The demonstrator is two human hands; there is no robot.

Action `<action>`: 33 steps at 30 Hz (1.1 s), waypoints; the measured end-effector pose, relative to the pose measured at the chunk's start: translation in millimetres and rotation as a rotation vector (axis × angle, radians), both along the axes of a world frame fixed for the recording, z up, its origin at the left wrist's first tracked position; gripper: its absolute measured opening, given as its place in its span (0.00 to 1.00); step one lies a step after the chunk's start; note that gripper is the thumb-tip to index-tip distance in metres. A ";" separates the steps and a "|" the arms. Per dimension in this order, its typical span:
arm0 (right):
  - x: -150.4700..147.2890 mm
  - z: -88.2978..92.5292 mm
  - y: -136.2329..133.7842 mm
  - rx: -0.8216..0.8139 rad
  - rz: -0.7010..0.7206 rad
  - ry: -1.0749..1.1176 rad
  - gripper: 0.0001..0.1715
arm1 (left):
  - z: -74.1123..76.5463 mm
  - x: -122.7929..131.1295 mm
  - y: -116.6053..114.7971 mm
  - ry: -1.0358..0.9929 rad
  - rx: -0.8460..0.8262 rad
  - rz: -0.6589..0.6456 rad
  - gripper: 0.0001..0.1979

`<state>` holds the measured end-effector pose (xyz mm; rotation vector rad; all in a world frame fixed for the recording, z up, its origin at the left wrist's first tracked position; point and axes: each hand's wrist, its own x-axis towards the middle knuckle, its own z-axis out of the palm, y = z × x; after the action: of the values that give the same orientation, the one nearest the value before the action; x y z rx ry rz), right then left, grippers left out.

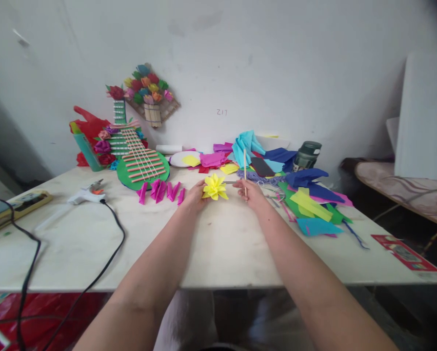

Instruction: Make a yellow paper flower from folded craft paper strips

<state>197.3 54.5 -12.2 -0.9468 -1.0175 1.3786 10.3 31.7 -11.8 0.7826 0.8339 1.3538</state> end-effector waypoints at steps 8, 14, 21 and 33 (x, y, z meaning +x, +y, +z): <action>-22.0 2.5 -15.3 -0.022 0.243 -0.189 0.09 | -5.7 1.8 0.3 0.158 0.025 0.002 0.25; -28.6 -0.1 -16.7 -0.016 0.210 -0.247 0.06 | -6.6 4.4 -1.3 0.185 0.046 -0.009 0.24; -29.9 5.1 -18.8 -0.035 -0.027 -0.149 0.06 | 2.5 1.5 -2.5 0.027 -0.023 -0.100 0.33; -28.4 3.1 -13.7 -0.060 -0.097 -0.042 0.07 | 3.9 1.5 -6.1 0.122 0.231 -0.065 0.26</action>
<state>168.9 40.8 -9.0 -1.0599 -0.9535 1.3193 11.8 25.7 -7.8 1.0727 0.7475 1.3693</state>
